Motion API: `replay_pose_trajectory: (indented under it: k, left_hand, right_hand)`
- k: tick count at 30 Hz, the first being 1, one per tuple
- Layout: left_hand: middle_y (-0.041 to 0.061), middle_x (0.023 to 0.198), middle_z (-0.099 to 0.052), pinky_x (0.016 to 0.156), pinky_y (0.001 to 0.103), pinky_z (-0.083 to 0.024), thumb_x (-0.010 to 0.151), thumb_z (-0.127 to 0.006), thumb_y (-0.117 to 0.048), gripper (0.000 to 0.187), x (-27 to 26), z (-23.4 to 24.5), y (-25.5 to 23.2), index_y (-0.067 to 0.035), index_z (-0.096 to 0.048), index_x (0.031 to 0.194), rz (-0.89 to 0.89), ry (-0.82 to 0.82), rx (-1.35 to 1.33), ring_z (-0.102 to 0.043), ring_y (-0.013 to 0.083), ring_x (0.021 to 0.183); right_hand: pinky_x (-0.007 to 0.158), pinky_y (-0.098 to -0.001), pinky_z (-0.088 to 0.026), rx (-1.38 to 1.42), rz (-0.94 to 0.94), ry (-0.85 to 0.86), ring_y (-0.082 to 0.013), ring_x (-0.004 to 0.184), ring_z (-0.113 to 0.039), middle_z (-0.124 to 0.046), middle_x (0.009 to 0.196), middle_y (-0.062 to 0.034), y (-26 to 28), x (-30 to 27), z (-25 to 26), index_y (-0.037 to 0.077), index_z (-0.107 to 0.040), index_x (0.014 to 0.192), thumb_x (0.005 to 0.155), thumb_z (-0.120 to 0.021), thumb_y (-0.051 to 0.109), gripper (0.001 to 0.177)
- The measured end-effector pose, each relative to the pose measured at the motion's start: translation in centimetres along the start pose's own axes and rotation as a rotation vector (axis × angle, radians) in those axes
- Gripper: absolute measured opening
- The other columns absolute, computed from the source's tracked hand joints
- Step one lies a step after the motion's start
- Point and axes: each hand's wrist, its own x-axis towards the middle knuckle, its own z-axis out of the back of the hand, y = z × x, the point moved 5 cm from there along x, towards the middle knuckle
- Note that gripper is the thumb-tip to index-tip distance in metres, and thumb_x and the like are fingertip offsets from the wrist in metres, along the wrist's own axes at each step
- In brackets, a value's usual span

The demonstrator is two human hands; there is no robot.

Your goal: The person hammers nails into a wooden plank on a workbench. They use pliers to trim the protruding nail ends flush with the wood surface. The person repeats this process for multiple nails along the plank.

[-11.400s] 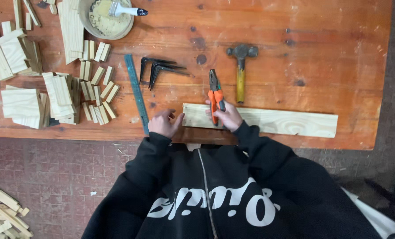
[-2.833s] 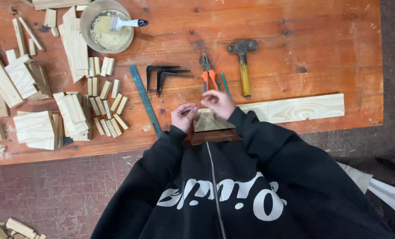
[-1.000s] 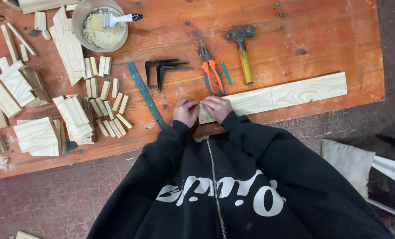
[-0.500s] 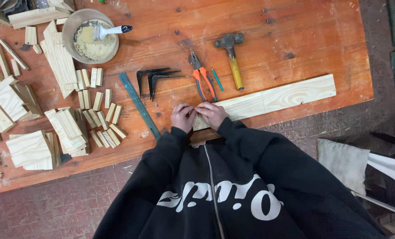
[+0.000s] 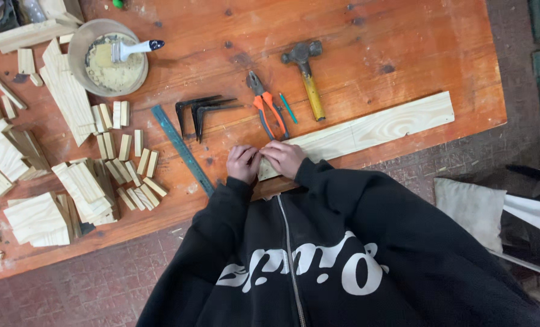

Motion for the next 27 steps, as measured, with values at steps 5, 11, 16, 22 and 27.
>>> replay_pose_trajectory:
  k: [5,11,16,22,27]
  left_hand:
    - [0.001,0.088,-0.071,0.07,0.036,-0.056,0.08,-0.086,-0.012,0.011,0.2,0.1,-0.5,-0.014,-0.077,0.086,-0.001,-0.029,0.067,-0.067,0.0254,0.076]
    - [0.002,0.089,-0.071,0.073,0.037,-0.056,0.078,-0.085,-0.01,0.012,0.7,0.0,-1.6,-0.014,-0.077,0.086,-0.03,-0.021,0.112,-0.067,0.0256,0.076]
    - [0.002,0.089,-0.072,0.072,0.035,-0.056,0.082,-0.085,-0.015,0.008,0.7,-0.1,-2.1,-0.015,-0.077,0.086,-0.045,-0.034,0.152,-0.067,0.0253,0.075]
    - [0.004,0.088,-0.072,0.071,0.037,-0.056,0.085,-0.083,-0.013,0.006,0.4,-0.7,-2.1,-0.013,-0.077,0.087,0.019,-0.035,0.175,-0.067,0.0276,0.075]
    - [0.005,0.088,-0.072,0.071,0.035,-0.057,0.085,-0.084,-0.013,0.008,0.0,-0.8,-2.6,-0.011,-0.077,0.086,0.045,-0.075,0.224,-0.067,0.0276,0.075]
  right_hand:
    - [0.07,-0.0275,-0.06,0.022,-0.003,-0.03,-0.0137,0.084,-0.073,-0.068,0.1,0.0137,-0.6,0.7,2.1,0.026,-0.071,0.096,0.094,-0.066,0.023,0.007]
    - [0.07,-0.0284,-0.06,0.126,-0.059,-0.087,-0.0169,0.083,-0.073,-0.071,0.096,0.0095,-4.5,0.7,3.0,0.023,-0.074,0.095,0.091,-0.068,0.02,0.008]
    - [0.079,-0.034,-0.058,0.025,-0.074,-0.199,-0.0236,0.09,-0.07,-0.07,0.097,0.0019,-8.3,0.5,5.9,0.018,-0.075,0.099,0.089,-0.069,0.016,0.011]
    - [0.088,-0.0413,-0.052,-0.057,-0.155,-0.212,-0.0302,0.105,-0.062,-0.064,0.107,-0.005,-11.7,1.3,7.0,0.013,-0.074,0.103,0.084,-0.072,0.017,0.02]
    - [0.087,-0.0434,-0.053,-0.241,-0.256,-0.184,-0.0306,0.109,-0.059,-0.06,0.115,-0.0056,-15.4,2.2,6.1,0.015,-0.073,0.111,0.08,-0.075,0.027,0.033]
